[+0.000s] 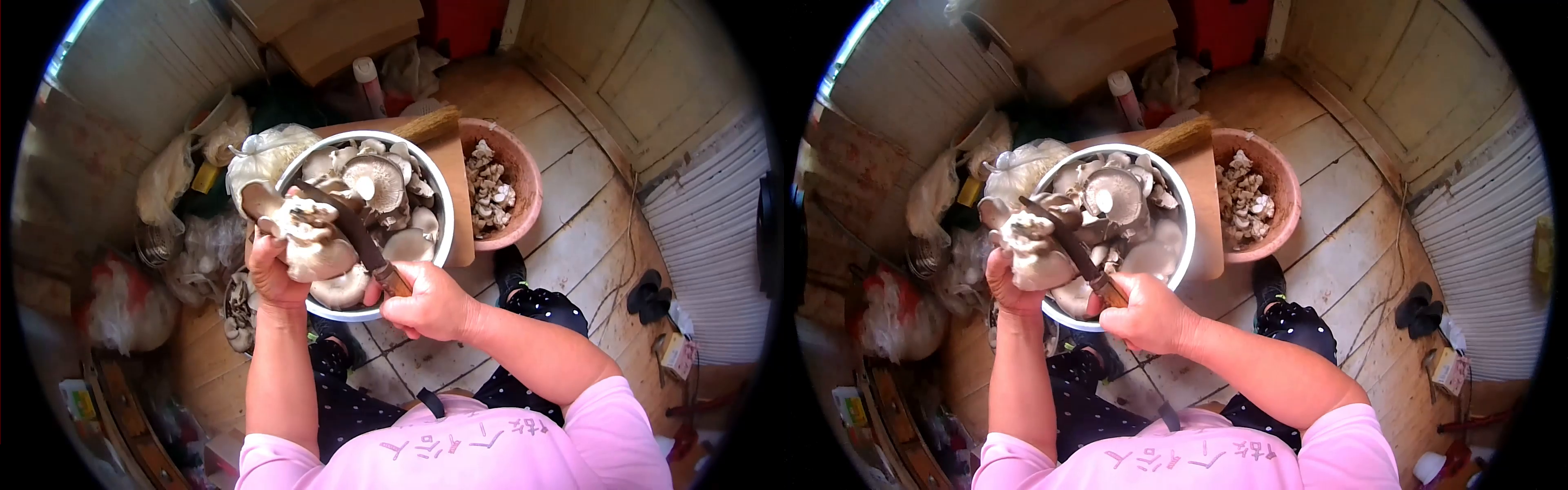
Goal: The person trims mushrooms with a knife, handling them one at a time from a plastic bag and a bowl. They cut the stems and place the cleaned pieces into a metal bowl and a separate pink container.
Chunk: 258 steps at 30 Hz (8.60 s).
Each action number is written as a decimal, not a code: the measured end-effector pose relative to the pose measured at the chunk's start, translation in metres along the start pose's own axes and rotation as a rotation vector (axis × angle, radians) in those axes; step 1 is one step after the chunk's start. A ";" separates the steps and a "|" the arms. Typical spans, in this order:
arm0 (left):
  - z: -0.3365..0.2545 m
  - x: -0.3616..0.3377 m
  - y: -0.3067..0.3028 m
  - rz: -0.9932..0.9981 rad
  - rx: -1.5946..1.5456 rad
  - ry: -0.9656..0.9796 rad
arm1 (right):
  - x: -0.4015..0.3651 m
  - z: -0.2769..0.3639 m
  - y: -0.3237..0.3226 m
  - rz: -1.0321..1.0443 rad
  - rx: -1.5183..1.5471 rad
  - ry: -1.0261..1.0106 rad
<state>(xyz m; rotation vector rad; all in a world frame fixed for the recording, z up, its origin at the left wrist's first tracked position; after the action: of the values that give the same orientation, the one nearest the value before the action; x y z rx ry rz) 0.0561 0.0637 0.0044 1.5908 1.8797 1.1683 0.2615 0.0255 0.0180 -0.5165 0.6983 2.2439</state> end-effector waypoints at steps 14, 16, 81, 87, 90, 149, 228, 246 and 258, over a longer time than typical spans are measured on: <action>-0.005 0.006 -0.010 -0.062 0.017 0.007 | 0.004 0.001 -0.003 0.013 0.045 0.073; -0.007 0.007 -0.009 -0.053 0.015 0.006 | 0.003 0.002 -0.006 0.039 0.091 0.124; 0.003 -0.011 0.008 -0.071 0.244 -0.345 | 0.004 0.008 -0.048 -0.594 -0.921 -0.462; 0.009 -0.017 0.010 -0.144 0.217 -0.371 | 0.006 0.009 -0.050 -0.555 -0.922 -0.443; 0.020 -0.023 0.011 -0.212 0.321 -0.407 | 0.007 0.008 -0.046 -0.578 -0.911 -0.460; -0.019 -0.013 0.020 -0.196 0.814 0.464 | 0.014 -0.014 0.002 -0.162 -0.091 0.039; 0.015 -0.020 0.046 0.304 0.031 -0.056 | -0.010 0.007 -0.018 -0.160 0.244 -0.334; 0.032 -0.029 0.035 0.068 0.822 0.136 | -0.009 0.001 -0.048 -0.638 0.008 -0.504; 0.035 -0.042 0.053 0.363 0.956 0.150 | -0.010 0.006 -0.037 -0.733 -0.299 -0.498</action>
<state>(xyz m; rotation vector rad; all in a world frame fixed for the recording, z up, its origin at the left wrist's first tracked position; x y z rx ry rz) 0.1255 0.0355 0.0185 2.4573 2.5153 0.4828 0.2942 0.0468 0.0159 -0.2652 -0.0919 1.6645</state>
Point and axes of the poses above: each hand's wrist, its own x-axis towards the middle knuckle, its own y-axis out of the palm, z = x × y, the point moved 4 cm from there along x, towards the middle knuckle, and after that the axes turned 15 degrees about y, right-handed, at the moved point
